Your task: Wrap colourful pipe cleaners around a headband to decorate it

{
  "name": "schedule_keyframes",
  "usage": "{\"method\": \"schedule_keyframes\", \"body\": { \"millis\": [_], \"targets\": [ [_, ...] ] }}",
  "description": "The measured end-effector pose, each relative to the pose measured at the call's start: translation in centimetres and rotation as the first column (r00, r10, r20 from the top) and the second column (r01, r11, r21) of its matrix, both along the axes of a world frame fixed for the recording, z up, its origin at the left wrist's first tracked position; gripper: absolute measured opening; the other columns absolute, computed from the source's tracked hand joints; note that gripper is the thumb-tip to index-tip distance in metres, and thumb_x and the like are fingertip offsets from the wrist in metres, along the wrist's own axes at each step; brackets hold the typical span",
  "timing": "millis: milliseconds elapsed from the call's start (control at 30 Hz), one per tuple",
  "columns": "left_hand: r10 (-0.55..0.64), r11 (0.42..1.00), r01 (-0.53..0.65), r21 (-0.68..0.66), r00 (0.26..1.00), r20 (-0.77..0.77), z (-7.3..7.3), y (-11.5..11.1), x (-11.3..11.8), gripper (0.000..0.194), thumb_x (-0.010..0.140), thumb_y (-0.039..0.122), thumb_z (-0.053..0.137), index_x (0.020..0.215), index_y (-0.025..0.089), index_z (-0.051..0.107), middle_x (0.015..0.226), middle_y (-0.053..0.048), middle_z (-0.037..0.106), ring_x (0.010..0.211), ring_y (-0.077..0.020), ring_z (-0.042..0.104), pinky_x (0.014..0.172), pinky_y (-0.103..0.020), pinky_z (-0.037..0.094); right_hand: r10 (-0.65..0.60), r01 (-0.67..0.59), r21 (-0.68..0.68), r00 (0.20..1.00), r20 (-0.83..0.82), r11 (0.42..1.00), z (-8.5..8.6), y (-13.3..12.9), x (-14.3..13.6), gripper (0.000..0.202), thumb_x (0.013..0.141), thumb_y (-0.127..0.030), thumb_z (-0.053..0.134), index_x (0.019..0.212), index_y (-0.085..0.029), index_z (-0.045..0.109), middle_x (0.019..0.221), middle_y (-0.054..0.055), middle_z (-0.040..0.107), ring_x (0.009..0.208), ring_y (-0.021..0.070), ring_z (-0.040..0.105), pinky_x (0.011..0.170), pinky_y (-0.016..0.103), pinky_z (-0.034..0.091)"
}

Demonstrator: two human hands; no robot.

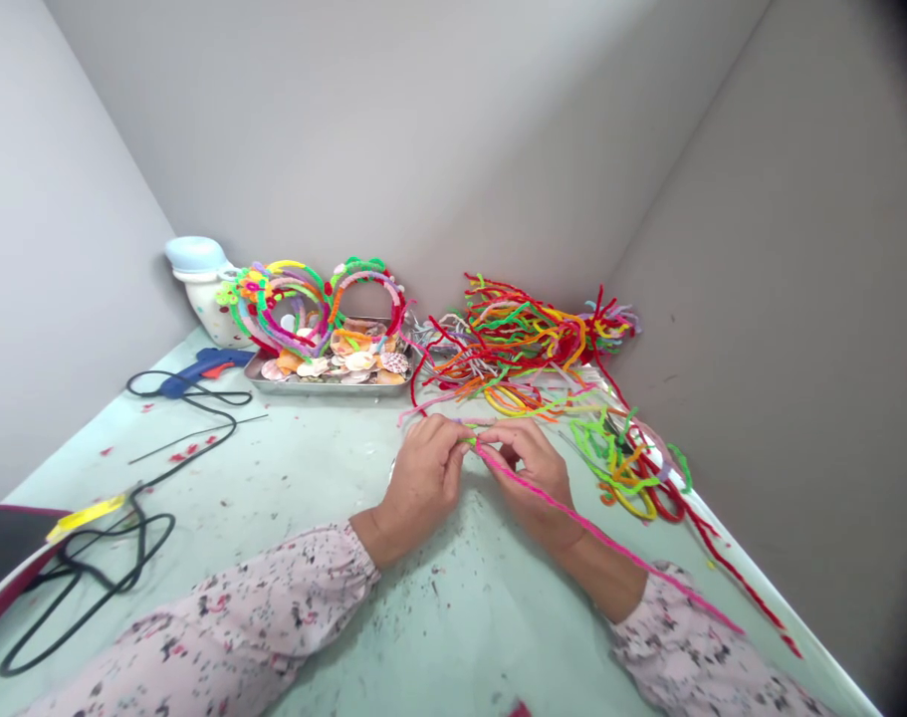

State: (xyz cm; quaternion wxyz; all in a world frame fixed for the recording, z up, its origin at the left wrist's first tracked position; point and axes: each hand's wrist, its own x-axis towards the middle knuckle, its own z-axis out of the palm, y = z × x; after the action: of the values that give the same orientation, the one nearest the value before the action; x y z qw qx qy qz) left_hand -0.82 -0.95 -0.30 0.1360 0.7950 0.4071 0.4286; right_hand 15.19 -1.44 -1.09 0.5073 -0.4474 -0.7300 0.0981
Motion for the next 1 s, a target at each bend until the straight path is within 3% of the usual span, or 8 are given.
{"method": "schedule_keyframes", "body": {
  "millis": [167, 367, 567, 833, 1000],
  "targets": [
    [0.009, 1.0, -0.009, 0.002, 1.0, -0.02, -0.03, 0.01, 0.06, 0.018, 0.09, 0.016, 0.041, 0.096, 0.017, 0.058, 0.09, -0.007, 0.056, 0.088, -0.019, 0.05, 0.079, -0.034, 0.041, 0.0, 0.0, -0.012, 1.0, 0.013, 1.0, 0.33, 0.0, -0.09, 0.008, 0.084, -0.025, 0.06, 0.089, -0.023, 0.065, 0.092, 0.004, 0.064, 0.071, 0.0138, 0.059, 0.058, 0.025, 0.049],
    [0.023, 1.0, -0.023, 0.005, 0.999, -0.032, 0.03, -0.03, 0.09, 0.019, 0.09, 0.015, 0.04, 0.095, 0.018, 0.058, 0.091, -0.007, 0.056, 0.088, -0.0189, 0.05, 0.08, -0.034, 0.041, 0.003, -0.003, 0.012, 0.999, 0.047, 1.0, 0.17, 0.21, 0.03, 0.009, 0.086, -0.025, 0.057, 0.09, -0.024, 0.065, 0.092, 0.004, 0.064, 0.089, 0.0181, 0.06, 0.075, 0.032, 0.051],
    [0.035, 0.999, -0.035, 0.009, 0.999, -0.024, -0.07, -0.07, 0.03, 0.02, 0.09, 0.015, 0.04, 0.096, 0.019, 0.059, 0.091, -0.006, 0.056, 0.088, -0.019, 0.05, 0.08, -0.035, 0.041, 0.027, -0.026, -0.018, 0.999, 0.03, 0.999, 0.26, 0.16, 0.0, 0.01, 0.086, -0.025, 0.057, 0.092, -0.023, 0.065, 0.093, 0.005, 0.063, 0.084, 0.0168, 0.06, 0.064, 0.027, 0.052],
    [0.043, 0.999, -0.043, 0.007, 0.998, -0.04, -0.15, 0.07, 0.01, 0.019, 0.09, 0.016, 0.04, 0.096, 0.018, 0.058, 0.091, -0.007, 0.056, 0.088, -0.0191, 0.05, 0.08, -0.035, 0.04, 0.021, -0.022, 0.013, 0.999, 0.049, 1.0, 0.0, 0.29, 0.0, 0.014, 0.086, -0.024, 0.056, 0.098, -0.024, 0.065, 0.096, 0.005, 0.063, 0.092, 0.019, 0.06, 0.078, 0.033, 0.052],
    [0.044, 0.999, -0.043, 0.012, 0.997, -0.06, -0.1, 0.05, 0.0, 0.018, 0.09, 0.016, 0.041, 0.095, 0.017, 0.058, 0.09, -0.007, 0.056, 0.088, -0.0192, 0.05, 0.08, -0.035, 0.04, 0.015, -0.014, -0.042, 1.0, 0.021, 0.999, -0.3, 0.39, -0.03, 0.011, 0.085, -0.023, 0.057, 0.091, -0.022, 0.066, 0.092, 0.004, 0.065, 0.08, 0.0169, 0.061, 0.068, 0.029, 0.052]
  ]
}}
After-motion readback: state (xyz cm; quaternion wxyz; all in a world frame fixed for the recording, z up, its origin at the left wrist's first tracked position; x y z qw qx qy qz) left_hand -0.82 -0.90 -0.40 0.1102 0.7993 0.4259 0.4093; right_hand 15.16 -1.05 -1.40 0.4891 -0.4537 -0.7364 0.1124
